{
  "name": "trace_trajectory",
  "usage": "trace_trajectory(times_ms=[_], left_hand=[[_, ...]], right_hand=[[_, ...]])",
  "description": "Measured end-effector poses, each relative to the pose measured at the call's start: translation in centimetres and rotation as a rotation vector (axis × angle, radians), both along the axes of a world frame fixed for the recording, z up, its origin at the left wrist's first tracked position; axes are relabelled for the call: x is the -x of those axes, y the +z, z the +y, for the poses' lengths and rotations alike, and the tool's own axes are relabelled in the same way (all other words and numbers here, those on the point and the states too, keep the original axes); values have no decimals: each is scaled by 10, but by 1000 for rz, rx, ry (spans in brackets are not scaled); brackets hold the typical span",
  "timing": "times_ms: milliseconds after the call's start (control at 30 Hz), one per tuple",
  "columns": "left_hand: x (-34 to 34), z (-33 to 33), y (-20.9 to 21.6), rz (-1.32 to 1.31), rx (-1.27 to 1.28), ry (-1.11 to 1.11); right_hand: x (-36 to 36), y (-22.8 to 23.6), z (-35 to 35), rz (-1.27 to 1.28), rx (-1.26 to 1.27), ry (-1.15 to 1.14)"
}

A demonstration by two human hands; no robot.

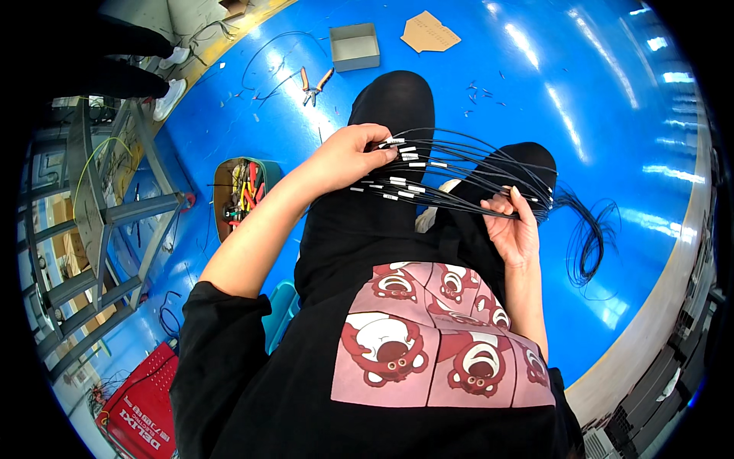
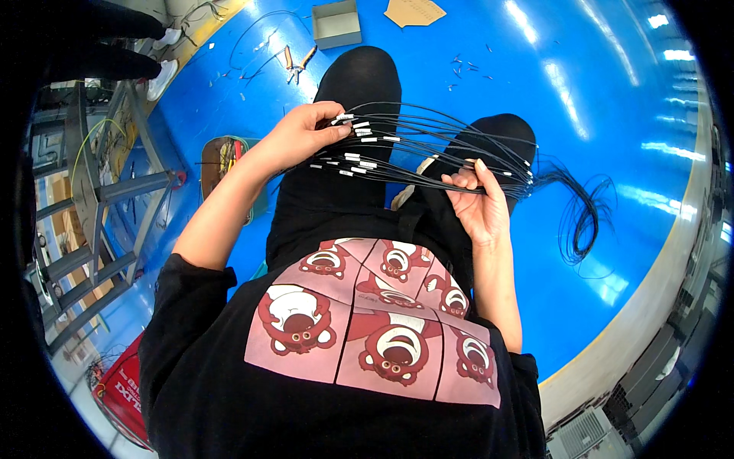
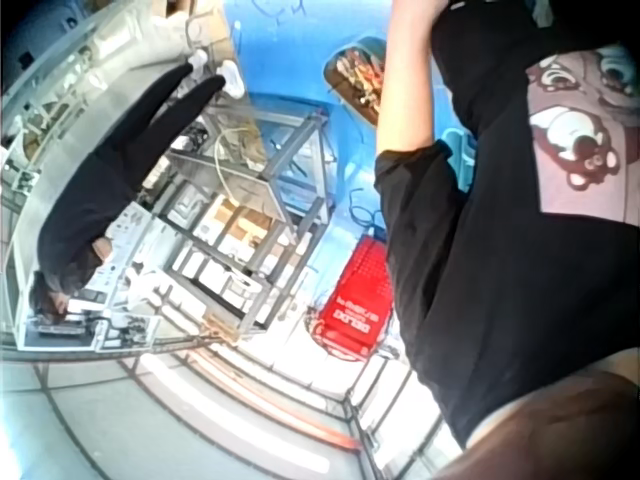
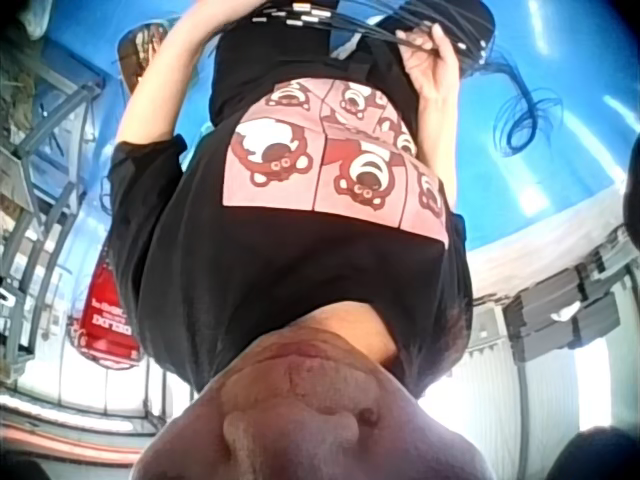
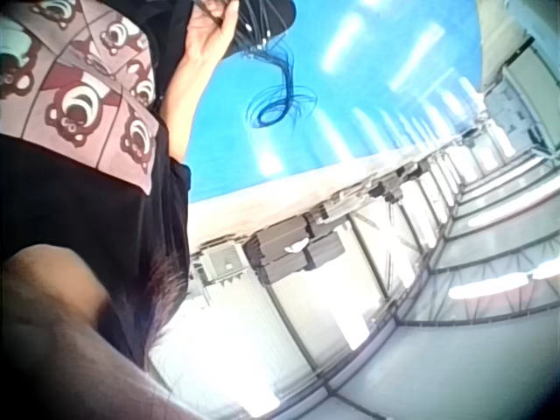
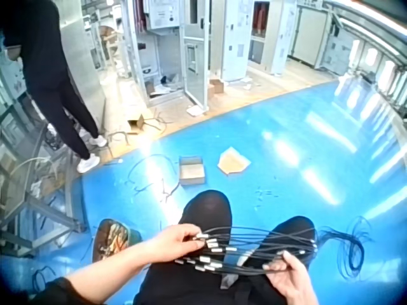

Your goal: The person sits on the floor and repeatedly gathers, aligns, and separates a bundle of black wires with white connectors. They adjust the bundle in their hands, occasionally lifting and repositioning the wires to maintain alignment.

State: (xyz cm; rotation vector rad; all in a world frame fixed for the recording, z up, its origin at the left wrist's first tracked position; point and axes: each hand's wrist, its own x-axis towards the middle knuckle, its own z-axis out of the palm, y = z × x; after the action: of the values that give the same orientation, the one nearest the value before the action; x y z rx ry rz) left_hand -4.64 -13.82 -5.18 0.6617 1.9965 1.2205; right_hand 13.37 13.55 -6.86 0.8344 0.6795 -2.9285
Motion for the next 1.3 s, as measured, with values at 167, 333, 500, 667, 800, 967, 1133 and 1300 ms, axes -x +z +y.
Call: trace_trajectory(times_ms=[167, 333, 500, 667, 800, 967, 1133, 1300], left_hand=[[-4, -2, 0, 486, -58, -83], [-2, -3, 3, 269, 2, -107], [2, -2, 8, 154, -4, -127], [2, 0, 8, 138, -16, -115], [10, 0, 3, 181, -26, -253], [14, 2, 8, 32, 23, -272], [13, 4, 15, -173, 64, -207], [10, 7, 24, -176, 106, -172]], right_hand=[[0, -1, 0, 15, 14, -14], [-2, -4, 2, 8, 6, -16], [0, -2, 0, -18, -19, -30], [0, -2, 1, -11, -22, -16], [0, -2, 2, 9, -17, 9], [0, -1, 3, 4, -14, 16], [1, -3, 3, 28, -11, 4], [1, -1, 0, 28, -33, -2]])
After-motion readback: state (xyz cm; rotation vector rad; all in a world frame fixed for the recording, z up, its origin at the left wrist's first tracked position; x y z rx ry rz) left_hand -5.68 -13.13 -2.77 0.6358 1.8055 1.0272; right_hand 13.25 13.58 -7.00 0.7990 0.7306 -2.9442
